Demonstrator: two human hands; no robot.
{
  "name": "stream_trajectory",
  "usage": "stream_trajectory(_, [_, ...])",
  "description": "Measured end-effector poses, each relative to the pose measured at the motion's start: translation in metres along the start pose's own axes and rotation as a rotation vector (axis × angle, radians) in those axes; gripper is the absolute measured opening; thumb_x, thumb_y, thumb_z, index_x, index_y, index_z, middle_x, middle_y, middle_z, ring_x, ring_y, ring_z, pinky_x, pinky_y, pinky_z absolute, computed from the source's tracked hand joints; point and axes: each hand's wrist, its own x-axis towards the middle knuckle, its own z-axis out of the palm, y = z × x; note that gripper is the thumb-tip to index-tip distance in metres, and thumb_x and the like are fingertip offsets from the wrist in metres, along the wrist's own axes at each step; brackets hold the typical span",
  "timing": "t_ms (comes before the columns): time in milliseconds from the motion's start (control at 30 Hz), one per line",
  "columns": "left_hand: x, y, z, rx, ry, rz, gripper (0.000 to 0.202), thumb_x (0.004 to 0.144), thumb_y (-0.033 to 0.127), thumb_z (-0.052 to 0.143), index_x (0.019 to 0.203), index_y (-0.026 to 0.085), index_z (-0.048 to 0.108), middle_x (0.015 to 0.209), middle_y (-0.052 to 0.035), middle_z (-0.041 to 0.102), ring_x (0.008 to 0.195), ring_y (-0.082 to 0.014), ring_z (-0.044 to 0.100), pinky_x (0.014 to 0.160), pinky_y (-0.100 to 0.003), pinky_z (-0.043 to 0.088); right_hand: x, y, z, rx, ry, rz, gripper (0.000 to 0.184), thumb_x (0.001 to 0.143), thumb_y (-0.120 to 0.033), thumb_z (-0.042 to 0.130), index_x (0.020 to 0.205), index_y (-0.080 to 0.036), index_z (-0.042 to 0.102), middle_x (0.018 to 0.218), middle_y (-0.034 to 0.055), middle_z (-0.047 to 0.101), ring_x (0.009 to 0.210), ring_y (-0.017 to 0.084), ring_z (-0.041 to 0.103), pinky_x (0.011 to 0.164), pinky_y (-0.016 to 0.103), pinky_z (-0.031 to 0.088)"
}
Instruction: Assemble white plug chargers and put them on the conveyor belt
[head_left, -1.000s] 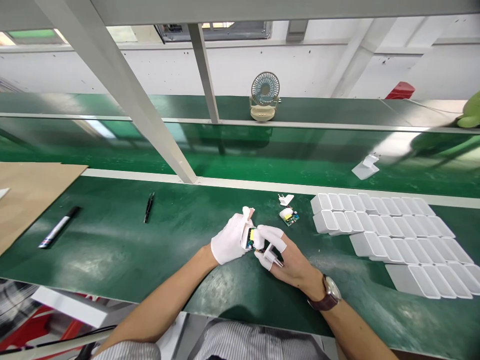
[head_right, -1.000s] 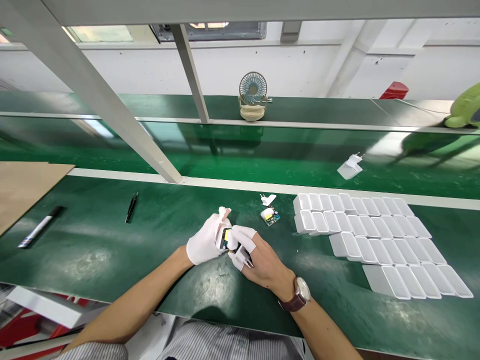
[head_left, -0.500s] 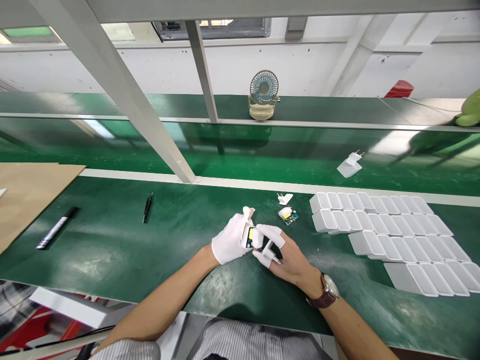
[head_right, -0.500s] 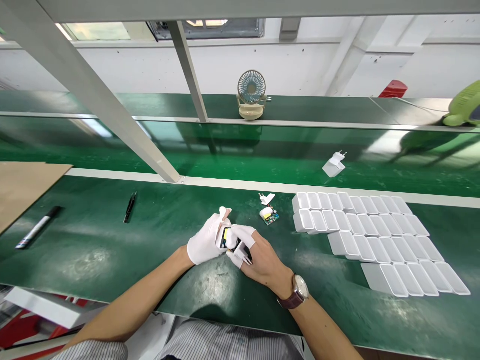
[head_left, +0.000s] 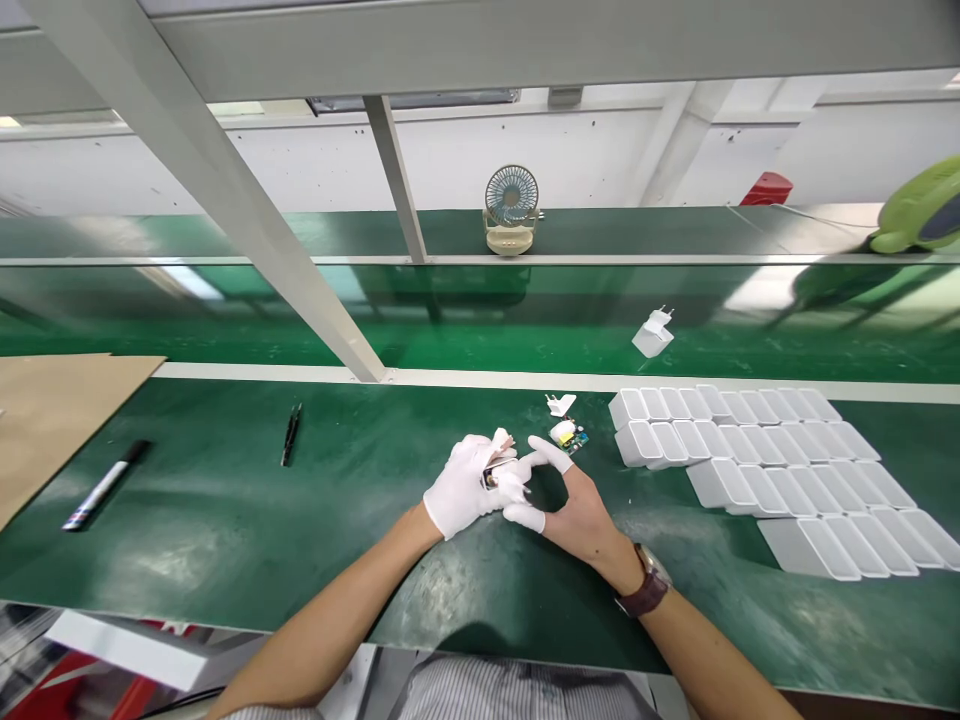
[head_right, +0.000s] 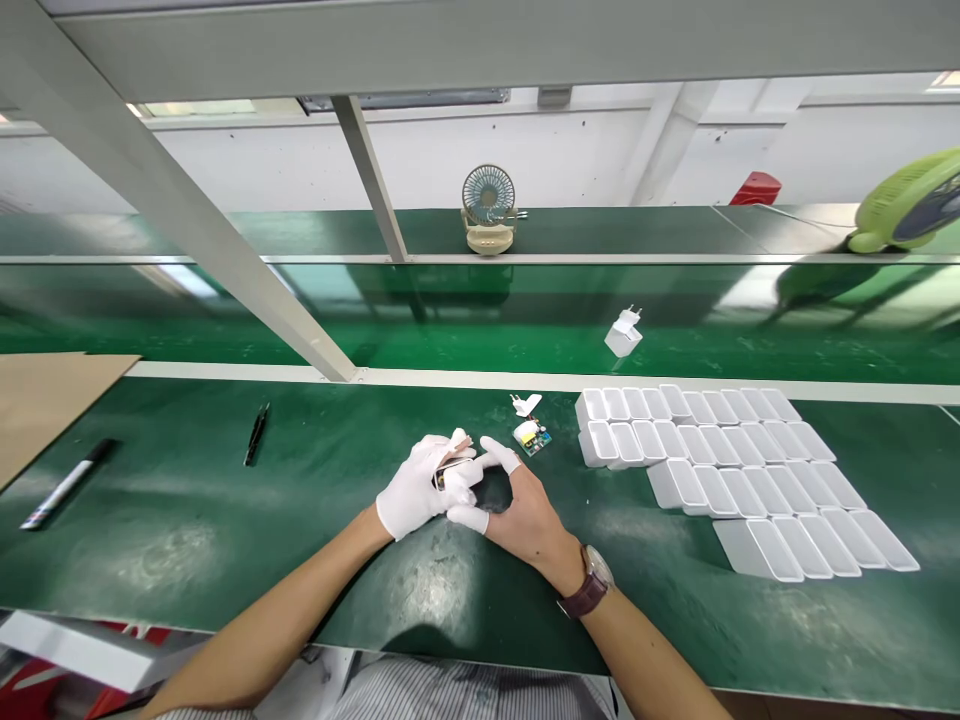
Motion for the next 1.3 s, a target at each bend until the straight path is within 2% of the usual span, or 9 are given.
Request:
stream_trajectory(133, [0.000, -0.001, -0.010, -0.395, -0.134, -0.244, 0.056, 0.076, 0.043, 0.076, 0.124, 0.018, 0.059, 0.100, -0.0051, 0.064, 0.091, -0.0218, 0.062, 0.083, -0.037, 0.051, 0.005, 0.000, 0.003, 0.058, 0.004, -0.072, 0.054, 0.086, -0.034, 0.071, 0.135, -0.026, 0.049, 0.117, 0.0070, 0.061, 0.111, 0.024, 0.060, 0.102, 0.044, 0.049])
stream_trajectory(267, [0.004, 0.005, -0.027, -0.607, -0.230, -0.211, 0.078, 0.071, 0.037, 0.082, 0.138, 0.019, 0.046, 0.119, -0.0085, 0.063, 0.108, -0.0247, 0.060, 0.096, -0.040, 0.049, 0.007, 0.006, 0.006, -0.013, -0.005, -0.158, 0.044, 0.094, -0.027, 0.061, 0.136, -0.027, 0.050, 0.138, 0.0099, 0.051, 0.128, 0.025, 0.050, 0.111, 0.046, 0.043])
stream_trajectory(367, [0.005, 0.005, -0.040, -0.620, -0.271, -0.110, 0.074, 0.073, 0.038, 0.080, 0.137, 0.017, 0.048, 0.130, -0.0105, 0.058, 0.122, -0.0275, 0.054, 0.106, -0.041, 0.042, 0.007, 0.009, 0.008, -0.077, -0.043, -0.189, 0.052, 0.095, -0.025, 0.058, 0.145, -0.028, 0.042, 0.148, 0.0101, 0.042, 0.136, 0.026, 0.043, 0.115, 0.048, 0.039])
stream_trajectory(467, [0.004, 0.003, -0.048, -0.553, -0.290, -0.108, 0.048, 0.082, 0.045, 0.070, 0.116, 0.011, 0.062, 0.113, -0.0105, 0.065, 0.106, -0.0258, 0.061, 0.096, -0.038, 0.048, 0.007, 0.008, 0.008, -0.089, -0.067, -0.251, 0.051, 0.097, -0.021, 0.056, 0.145, -0.030, 0.042, 0.148, 0.0093, 0.042, 0.136, 0.025, 0.044, 0.114, 0.047, 0.041])
stream_trajectory(533, [0.003, 0.001, -0.051, -0.526, -0.302, -0.135, 0.046, 0.085, 0.048, 0.066, 0.109, 0.010, 0.064, 0.108, -0.0111, 0.067, 0.102, -0.0254, 0.062, 0.092, -0.036, 0.049, 0.008, 0.006, 0.009, -0.087, -0.075, -0.304, 0.048, 0.097, -0.019, 0.055, 0.142, -0.031, 0.046, 0.146, 0.0084, 0.045, 0.134, 0.024, 0.046, 0.111, 0.046, 0.044])
stream_trajectory(700, [0.002, -0.006, -0.055, -0.496, -0.365, -0.141, 0.051, 0.086, 0.048, 0.065, 0.123, 0.013, 0.061, 0.143, -0.0141, 0.052, 0.129, -0.0303, 0.050, 0.109, -0.040, 0.039, 0.008, 0.006, 0.008, -0.130, -0.100, -0.370, 0.049, 0.097, -0.016, 0.054, 0.142, -0.032, 0.046, 0.144, 0.0089, 0.046, 0.129, 0.023, 0.051, 0.106, 0.043, 0.050])
stream_trajectory(867, [0.003, -0.008, -0.058, -0.649, -0.422, -0.226, 0.061, 0.087, 0.046, 0.065, 0.139, 0.018, 0.051, 0.152, -0.0118, 0.041, 0.141, -0.0307, 0.037, 0.117, -0.045, 0.030, 0.006, 0.009, 0.007, -0.167, -0.122, -0.402, 0.050, 0.095, -0.011, 0.054, 0.140, -0.032, 0.049, 0.139, 0.0109, 0.048, 0.123, 0.023, 0.053, 0.099, 0.042, 0.053])
stream_trajectory(1133, [0.006, -0.007, -0.056, -0.706, -0.473, -0.213, 0.063, 0.085, 0.041, 0.069, 0.140, 0.018, 0.050, 0.147, -0.0121, 0.046, 0.149, -0.0290, 0.019, 0.120, -0.045, 0.018, 0.008, 0.004, 0.009, -0.053, -0.107, -0.370, 0.043, 0.093, -0.009, 0.056, 0.130, -0.030, 0.057, 0.128, 0.0099, 0.053, 0.117, 0.021, 0.056, 0.097, 0.040, 0.053])
stream_trajectory(1300, [0.008, -0.012, -0.052, -0.719, -0.470, -0.238, 0.069, 0.080, 0.041, 0.073, 0.141, 0.020, 0.049, 0.142, -0.0119, 0.051, 0.144, -0.0321, 0.028, 0.117, -0.047, 0.023, 0.008, 0.005, 0.010, -0.041, -0.128, -0.340, 0.040, 0.093, -0.013, 0.057, 0.129, -0.030, 0.056, 0.130, 0.0099, 0.052, 0.117, 0.022, 0.055, 0.098, 0.043, 0.052])
